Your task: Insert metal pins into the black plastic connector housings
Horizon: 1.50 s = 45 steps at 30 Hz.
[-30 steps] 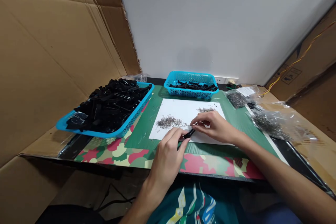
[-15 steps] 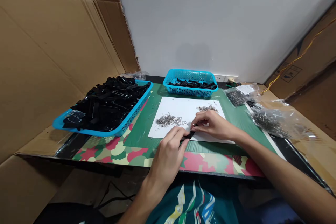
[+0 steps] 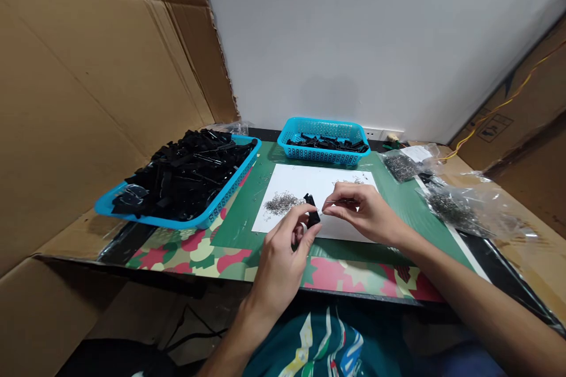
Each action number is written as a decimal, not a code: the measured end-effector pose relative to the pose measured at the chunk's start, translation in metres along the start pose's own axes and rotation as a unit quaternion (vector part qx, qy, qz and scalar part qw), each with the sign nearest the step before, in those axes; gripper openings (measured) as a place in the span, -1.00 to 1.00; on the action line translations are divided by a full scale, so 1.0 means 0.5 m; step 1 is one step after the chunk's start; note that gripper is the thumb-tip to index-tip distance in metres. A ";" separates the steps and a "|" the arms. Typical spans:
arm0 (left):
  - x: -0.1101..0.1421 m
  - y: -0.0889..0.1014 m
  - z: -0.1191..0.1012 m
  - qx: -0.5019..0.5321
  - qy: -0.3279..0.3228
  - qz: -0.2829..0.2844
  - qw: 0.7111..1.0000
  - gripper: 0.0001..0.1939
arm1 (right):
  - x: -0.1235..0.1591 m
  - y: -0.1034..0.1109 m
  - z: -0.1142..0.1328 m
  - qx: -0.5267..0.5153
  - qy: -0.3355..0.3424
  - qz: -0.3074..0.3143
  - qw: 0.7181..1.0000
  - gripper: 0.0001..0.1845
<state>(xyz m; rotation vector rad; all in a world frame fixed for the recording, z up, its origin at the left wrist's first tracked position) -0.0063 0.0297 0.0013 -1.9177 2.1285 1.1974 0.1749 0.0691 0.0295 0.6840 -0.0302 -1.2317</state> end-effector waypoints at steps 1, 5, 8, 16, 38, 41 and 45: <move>-0.001 0.002 -0.003 0.001 -0.007 -0.002 1.000 -0.83 | 0.001 -0.001 0.004 -0.002 0.010 -0.004 1.000 -0.85; -0.005 0.004 -0.013 0.018 -0.019 0.004 1.000 -0.87 | 0.005 -0.002 0.022 -0.004 0.057 -0.023 0.998 -0.87; -0.006 0.004 -0.016 0.035 -0.019 0.011 0.999 -0.88 | 0.009 -0.003 0.029 0.000 0.074 -0.028 0.997 -0.86; -0.003 0.002 -0.015 0.028 -0.037 0.003 0.999 -0.88 | 0.009 -0.004 0.034 0.014 0.076 -0.036 0.996 -0.75; -0.004 0.009 -0.005 0.069 0.008 -0.011 0.998 -0.82 | 0.015 -0.019 0.035 0.002 0.082 -0.018 0.996 -0.88; -0.003 0.008 -0.002 0.072 0.011 -0.004 0.997 -0.81 | 0.014 -0.019 0.035 0.009 0.070 -0.022 0.997 -0.87; 0.002 0.006 0.003 0.082 0.014 -0.017 0.996 -0.80 | 0.011 -0.020 0.037 0.017 0.048 -0.019 0.999 -0.85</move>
Point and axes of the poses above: each hand's wrist, its own x-axis away from the middle knuckle, its own y-axis out of the back of the hand, z = x × y, the point moved 5 cm from there along -x, towards the middle knuckle, and after that the axes turned 6 degrees about -y, right-handed, at the moved point
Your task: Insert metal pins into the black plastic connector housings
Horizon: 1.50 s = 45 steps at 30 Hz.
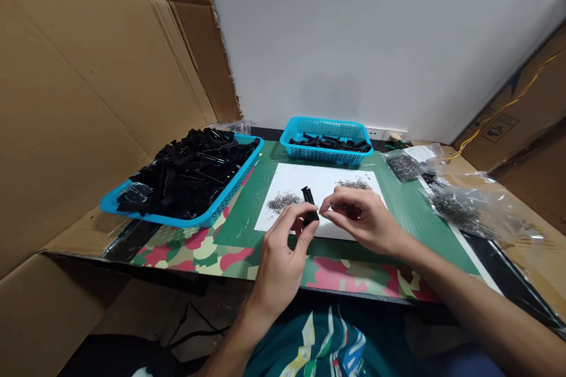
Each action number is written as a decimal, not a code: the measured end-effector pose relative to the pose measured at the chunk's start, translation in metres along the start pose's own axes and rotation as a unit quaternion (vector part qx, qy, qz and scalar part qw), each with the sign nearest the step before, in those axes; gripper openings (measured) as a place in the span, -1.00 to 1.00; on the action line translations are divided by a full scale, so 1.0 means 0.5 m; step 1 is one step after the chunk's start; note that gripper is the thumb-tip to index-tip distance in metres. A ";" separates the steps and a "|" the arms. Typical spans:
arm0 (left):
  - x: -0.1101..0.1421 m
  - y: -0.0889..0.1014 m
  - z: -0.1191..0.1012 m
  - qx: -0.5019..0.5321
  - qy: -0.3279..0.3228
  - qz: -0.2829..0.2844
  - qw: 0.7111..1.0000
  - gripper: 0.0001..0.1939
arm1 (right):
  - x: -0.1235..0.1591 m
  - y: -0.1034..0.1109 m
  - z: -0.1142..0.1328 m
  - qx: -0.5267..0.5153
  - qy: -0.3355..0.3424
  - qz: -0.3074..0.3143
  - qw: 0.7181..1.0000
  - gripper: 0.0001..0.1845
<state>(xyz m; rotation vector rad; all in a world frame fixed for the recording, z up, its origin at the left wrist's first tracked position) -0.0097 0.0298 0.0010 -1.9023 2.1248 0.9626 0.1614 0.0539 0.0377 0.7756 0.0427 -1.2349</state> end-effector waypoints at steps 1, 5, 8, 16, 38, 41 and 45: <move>0.002 0.001 0.003 0.004 0.001 -0.014 1.000 -0.77 | 0.000 0.000 0.000 0.002 -0.002 0.002 1.000 -0.85; 0.008 0.004 0.015 0.015 0.006 -0.078 0.997 -0.69 | 0.002 0.004 0.001 0.021 0.027 -0.011 0.999 -0.84; 0.010 0.004 0.017 0.028 0.006 -0.096 0.995 -0.76 | 0.008 0.004 -0.001 0.054 0.060 -0.019 0.997 -0.84; 0.014 0.011 -0.001 0.003 -0.044 -0.111 0.993 -0.91 | 0.023 -0.007 0.006 0.157 0.142 -0.010 0.977 -0.84; 0.017 0.016 0.002 0.007 -0.043 -0.113 0.993 -0.88 | 0.013 0.003 0.016 0.031 0.081 0.010 0.996 -0.81; 0.019 0.018 0.003 0.006 -0.063 -0.108 0.992 -0.86 | 0.009 0.004 0.008 -0.007 0.060 0.037 0.997 -0.84; 0.019 0.017 0.000 -0.001 -0.094 -0.092 0.991 -0.84 | 0.008 0.009 0.002 -0.039 0.049 0.066 0.996 -0.88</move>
Point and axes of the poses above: each hand's wrist, its own x-axis away from the middle knuckle, its own y-axis out of the back of the hand, z = x × y, the point moved 5 cm from there along -x, towards the middle knuckle, and after that the axes turned 6 degrees about -y, right-handed, at the moved point
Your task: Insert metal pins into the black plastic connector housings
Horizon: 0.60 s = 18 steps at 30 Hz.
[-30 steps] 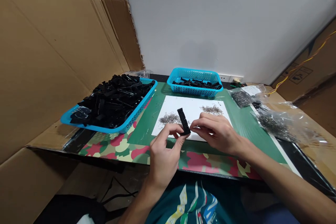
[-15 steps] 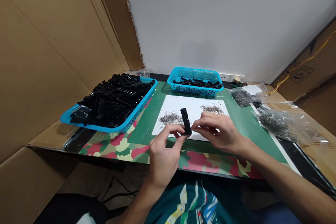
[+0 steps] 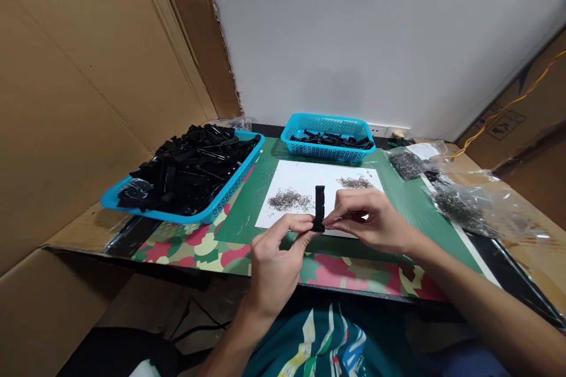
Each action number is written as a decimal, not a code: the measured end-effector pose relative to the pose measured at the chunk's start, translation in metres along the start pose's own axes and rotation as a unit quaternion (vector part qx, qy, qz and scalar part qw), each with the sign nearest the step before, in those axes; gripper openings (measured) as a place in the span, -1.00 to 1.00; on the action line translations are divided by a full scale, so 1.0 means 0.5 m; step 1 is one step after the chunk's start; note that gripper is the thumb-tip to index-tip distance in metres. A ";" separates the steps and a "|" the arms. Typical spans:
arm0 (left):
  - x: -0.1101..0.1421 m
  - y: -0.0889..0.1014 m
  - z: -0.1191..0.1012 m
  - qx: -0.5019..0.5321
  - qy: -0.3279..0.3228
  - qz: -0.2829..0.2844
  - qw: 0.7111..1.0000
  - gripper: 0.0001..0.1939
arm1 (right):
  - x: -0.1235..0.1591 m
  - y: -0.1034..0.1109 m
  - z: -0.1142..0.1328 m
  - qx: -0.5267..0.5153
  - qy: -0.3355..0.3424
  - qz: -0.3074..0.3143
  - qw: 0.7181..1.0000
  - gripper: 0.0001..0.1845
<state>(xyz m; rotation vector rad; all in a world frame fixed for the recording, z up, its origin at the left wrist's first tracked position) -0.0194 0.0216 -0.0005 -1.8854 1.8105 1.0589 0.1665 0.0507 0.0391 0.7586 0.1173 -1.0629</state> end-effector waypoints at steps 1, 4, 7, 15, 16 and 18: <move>-0.001 0.000 -0.002 -0.001 -0.006 0.003 1.000 -0.83 | 0.000 0.001 -0.001 -0.003 -0.004 0.005 1.000 -0.88; -0.003 -0.002 -0.008 0.001 -0.025 0.011 1.000 -0.82 | 0.001 0.004 -0.003 -0.019 -0.013 0.022 1.000 -0.90; -0.005 -0.003 -0.012 0.003 -0.036 0.009 0.999 -0.81 | 0.001 0.009 -0.001 -0.034 -0.011 0.032 0.999 -0.91; -0.003 -0.008 -0.006 0.039 -0.001 0.027 0.999 -0.84 | 0.003 0.018 -0.004 -0.013 -0.010 0.027 0.999 -0.89; -0.003 -0.008 -0.004 0.043 0.008 0.029 0.999 -0.85 | 0.004 0.018 -0.003 -0.013 -0.006 0.027 1.000 -0.89; -0.001 -0.008 0.000 0.047 0.025 0.030 0.998 -0.87 | 0.004 0.018 0.000 -0.011 0.000 0.031 0.999 -0.88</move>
Point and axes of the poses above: each hand's wrist, its own x-axis away from the middle knuckle, its own y-axis out of the back of the hand, z = x × y, the point moved 5 cm from there along -x, towards the middle knuckle, and after that the axes turned 6 degrees about -y, right-handed, at the moved point
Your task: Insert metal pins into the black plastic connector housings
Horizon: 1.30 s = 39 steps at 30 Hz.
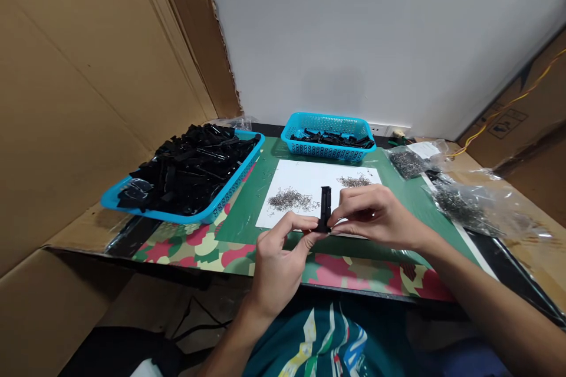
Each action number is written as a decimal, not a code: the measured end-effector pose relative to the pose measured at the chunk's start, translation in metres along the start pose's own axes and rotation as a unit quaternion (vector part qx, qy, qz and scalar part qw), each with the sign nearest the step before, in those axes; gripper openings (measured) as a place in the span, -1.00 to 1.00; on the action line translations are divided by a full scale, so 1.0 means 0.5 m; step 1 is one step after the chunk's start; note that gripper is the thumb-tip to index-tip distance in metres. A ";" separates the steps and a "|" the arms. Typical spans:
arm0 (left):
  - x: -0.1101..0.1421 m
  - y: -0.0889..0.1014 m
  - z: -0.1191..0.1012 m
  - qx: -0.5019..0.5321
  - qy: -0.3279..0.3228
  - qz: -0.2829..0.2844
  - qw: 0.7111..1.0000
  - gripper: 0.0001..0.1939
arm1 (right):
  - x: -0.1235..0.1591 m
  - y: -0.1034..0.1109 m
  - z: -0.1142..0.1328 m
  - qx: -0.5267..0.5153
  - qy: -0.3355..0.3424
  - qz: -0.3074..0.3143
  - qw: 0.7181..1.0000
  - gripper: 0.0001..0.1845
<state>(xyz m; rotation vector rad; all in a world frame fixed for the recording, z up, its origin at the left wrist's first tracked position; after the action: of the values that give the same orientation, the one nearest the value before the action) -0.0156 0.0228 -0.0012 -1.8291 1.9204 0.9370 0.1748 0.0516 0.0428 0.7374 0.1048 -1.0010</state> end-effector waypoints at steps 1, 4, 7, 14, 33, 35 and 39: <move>0.000 0.001 0.002 0.000 0.006 -0.001 1.000 -0.88 | 0.000 0.000 0.001 0.002 -0.003 0.002 1.000 -0.88; 0.000 0.001 0.005 -0.001 0.016 -0.007 1.000 -0.88 | -0.001 0.001 0.006 0.011 -0.026 0.000 1.000 -0.87; -0.002 0.000 0.005 -0.010 0.015 -0.007 1.000 -0.89 | -0.001 0.003 0.012 0.025 -0.035 -0.011 0.999 -0.88; -0.004 -0.002 -0.008 -0.028 -0.037 -0.002 0.999 -0.84 | 0.005 -0.005 0.025 0.076 0.034 0.007 0.996 -0.78; -0.002 -0.008 -0.023 -0.021 -0.088 0.049 0.995 -0.75 | 0.010 -0.010 0.018 0.011 0.017 0.057 0.998 -0.85; -0.002 -0.010 -0.024 -0.019 -0.095 0.060 0.994 -0.75 | 0.011 -0.013 0.016 0.007 0.003 0.073 0.997 -0.83; 0.000 -0.011 -0.018 -0.028 -0.087 0.059 0.994 -0.77 | 0.010 -0.008 0.013 0.007 -0.013 0.082 0.997 -0.88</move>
<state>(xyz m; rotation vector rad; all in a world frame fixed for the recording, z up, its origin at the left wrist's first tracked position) -0.0086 0.0171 0.0043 -1.6187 1.9282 1.1593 0.1728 0.0426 0.0435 0.7336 0.0137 -0.8554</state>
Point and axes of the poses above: each hand's wrist, its own x-axis away from the middle knuckle, its own y-axis out of the back of the hand, z = x × y, the point moved 5 cm from there along -x, towards the middle knuckle, and after that the axes turned 6 degrees about -y, right-handed, at the moved point
